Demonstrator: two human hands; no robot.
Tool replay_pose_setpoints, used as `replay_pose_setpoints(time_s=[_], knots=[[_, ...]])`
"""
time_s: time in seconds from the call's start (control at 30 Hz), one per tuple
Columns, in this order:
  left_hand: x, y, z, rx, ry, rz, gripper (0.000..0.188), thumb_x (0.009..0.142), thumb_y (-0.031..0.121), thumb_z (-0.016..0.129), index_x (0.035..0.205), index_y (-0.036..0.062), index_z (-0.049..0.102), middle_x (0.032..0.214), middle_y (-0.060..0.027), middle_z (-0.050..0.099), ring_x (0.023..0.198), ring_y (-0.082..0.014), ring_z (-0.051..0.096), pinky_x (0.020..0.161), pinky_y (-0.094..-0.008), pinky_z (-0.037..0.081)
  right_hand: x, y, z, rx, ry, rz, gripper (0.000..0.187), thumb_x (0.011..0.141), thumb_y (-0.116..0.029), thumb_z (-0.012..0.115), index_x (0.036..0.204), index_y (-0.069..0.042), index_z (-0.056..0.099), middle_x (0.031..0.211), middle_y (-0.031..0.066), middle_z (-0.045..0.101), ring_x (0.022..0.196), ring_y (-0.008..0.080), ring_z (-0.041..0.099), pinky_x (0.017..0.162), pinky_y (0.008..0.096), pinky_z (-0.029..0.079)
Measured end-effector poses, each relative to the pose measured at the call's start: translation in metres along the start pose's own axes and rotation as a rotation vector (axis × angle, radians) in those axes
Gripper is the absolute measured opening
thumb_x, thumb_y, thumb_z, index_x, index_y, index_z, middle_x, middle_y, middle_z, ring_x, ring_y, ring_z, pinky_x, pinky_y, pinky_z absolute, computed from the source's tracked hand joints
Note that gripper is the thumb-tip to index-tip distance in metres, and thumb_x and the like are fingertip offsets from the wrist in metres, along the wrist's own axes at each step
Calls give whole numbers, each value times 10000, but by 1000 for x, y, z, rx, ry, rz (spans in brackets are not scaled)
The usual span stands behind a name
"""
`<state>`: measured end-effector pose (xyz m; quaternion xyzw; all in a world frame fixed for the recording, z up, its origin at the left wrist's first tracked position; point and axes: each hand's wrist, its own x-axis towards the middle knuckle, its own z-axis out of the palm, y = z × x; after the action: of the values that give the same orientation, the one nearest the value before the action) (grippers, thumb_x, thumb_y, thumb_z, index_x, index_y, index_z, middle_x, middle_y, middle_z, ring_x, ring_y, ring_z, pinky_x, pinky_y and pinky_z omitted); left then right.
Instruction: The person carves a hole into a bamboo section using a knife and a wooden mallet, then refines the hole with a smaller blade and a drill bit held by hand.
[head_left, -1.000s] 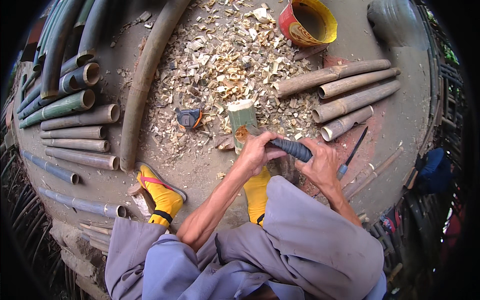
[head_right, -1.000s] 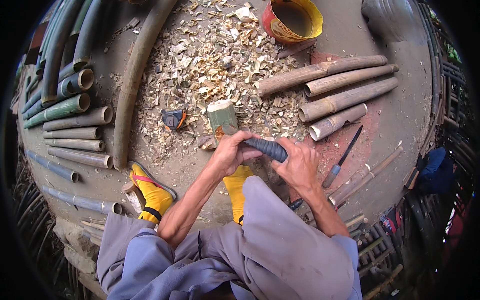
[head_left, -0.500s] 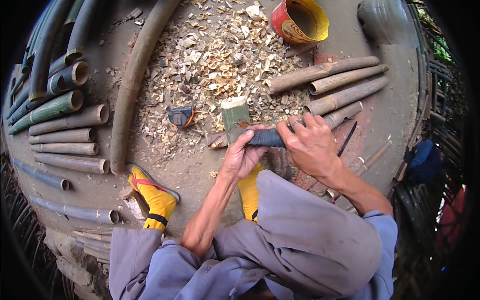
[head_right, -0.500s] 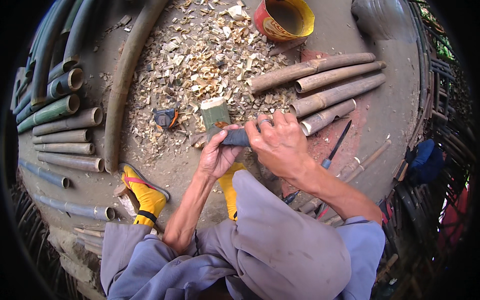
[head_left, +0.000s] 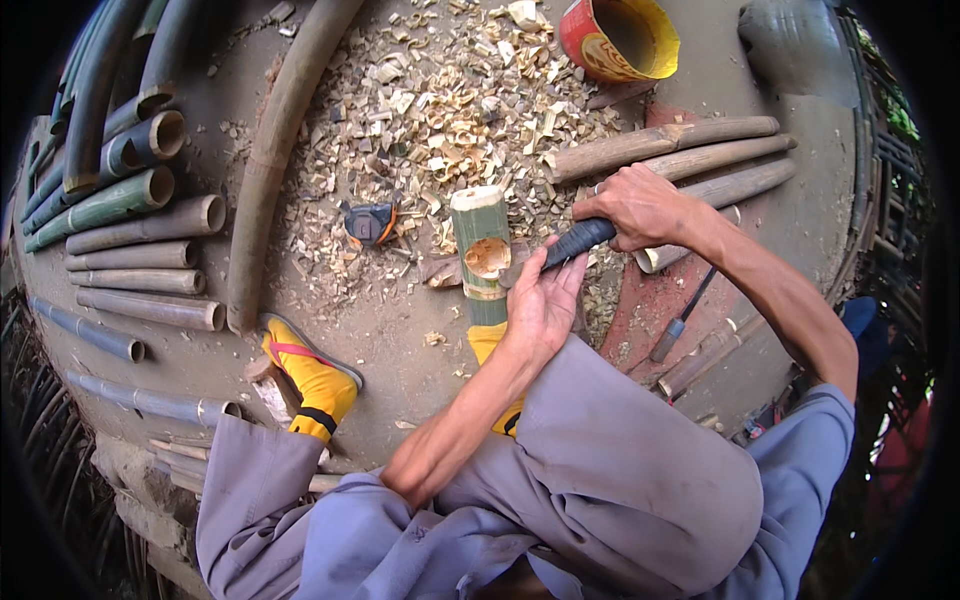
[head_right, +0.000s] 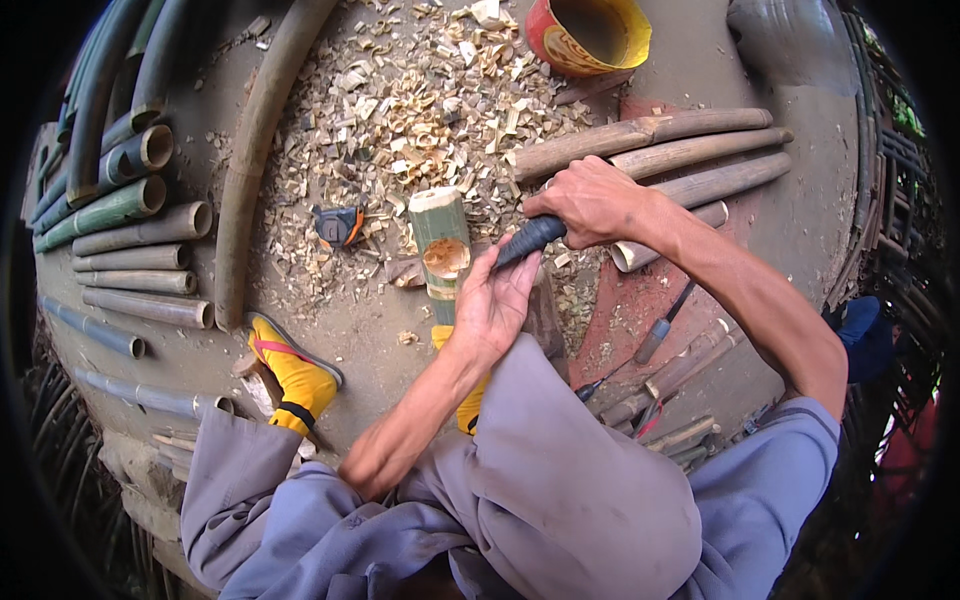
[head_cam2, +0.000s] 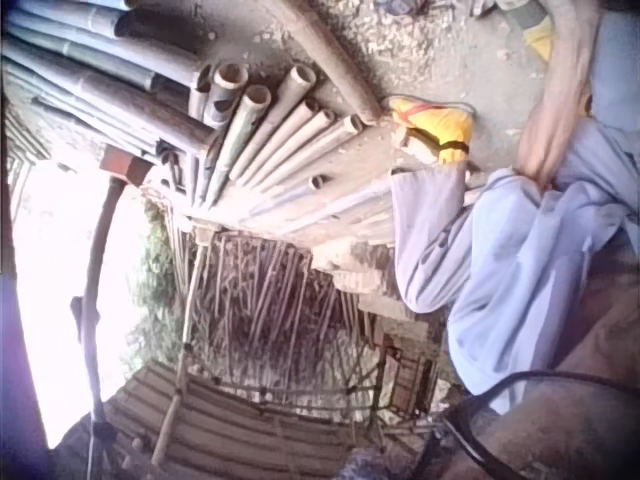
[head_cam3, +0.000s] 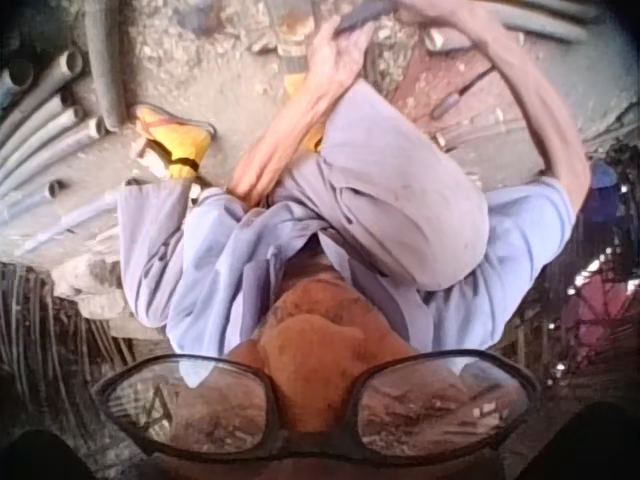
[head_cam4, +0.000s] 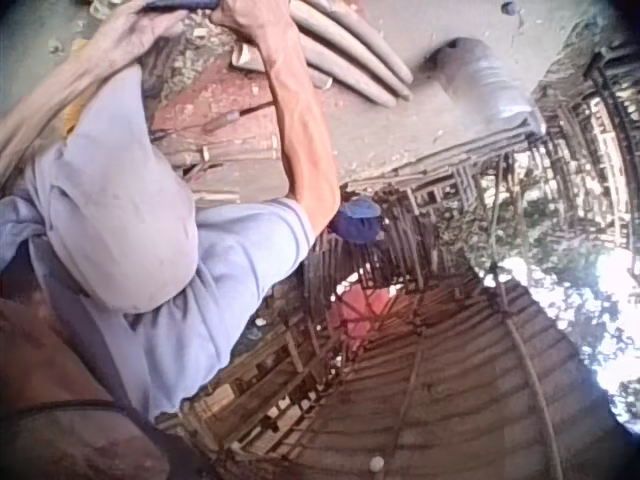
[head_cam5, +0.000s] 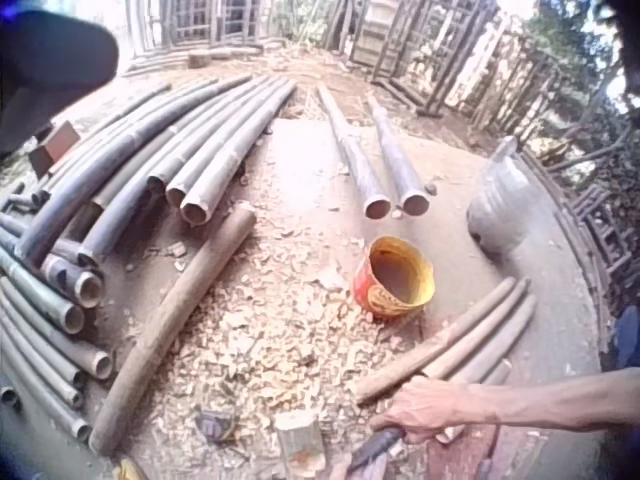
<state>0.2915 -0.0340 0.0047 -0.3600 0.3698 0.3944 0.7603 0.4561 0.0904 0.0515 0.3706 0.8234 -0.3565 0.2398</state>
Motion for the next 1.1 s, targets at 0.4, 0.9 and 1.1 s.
replay_pose_setpoints(time_s=[0.4,0.9,1.1], knots=[[-9,57,-2,869,327,-330,246,917,145,470,976,-89,516,965,-235,607,895,-308,644,817,-362,579,-36,-86,114,934,79,383,357,690,-141,659,1027,-53,582,620,135,599,563,281,628,571,418,528],[-25,13,-5,335,37,-112,343,979,226,467,1165,-61,501,1153,-191,573,1091,-277,589,1004,-380,473,-33,-29,31,112,-8,-16,392,663,-93,707,999,-53,508,687,151,640,688,356,662,592,452,521],[-27,38,2,764,221,-213,343,970,195,404,1129,-96,492,1052,-229,595,968,-285,632,904,-355,538,-38,-58,80,700,-67,121,402,697,-79,694,1016,-22,456,676,208,623,704,405,649,626,482,513]])
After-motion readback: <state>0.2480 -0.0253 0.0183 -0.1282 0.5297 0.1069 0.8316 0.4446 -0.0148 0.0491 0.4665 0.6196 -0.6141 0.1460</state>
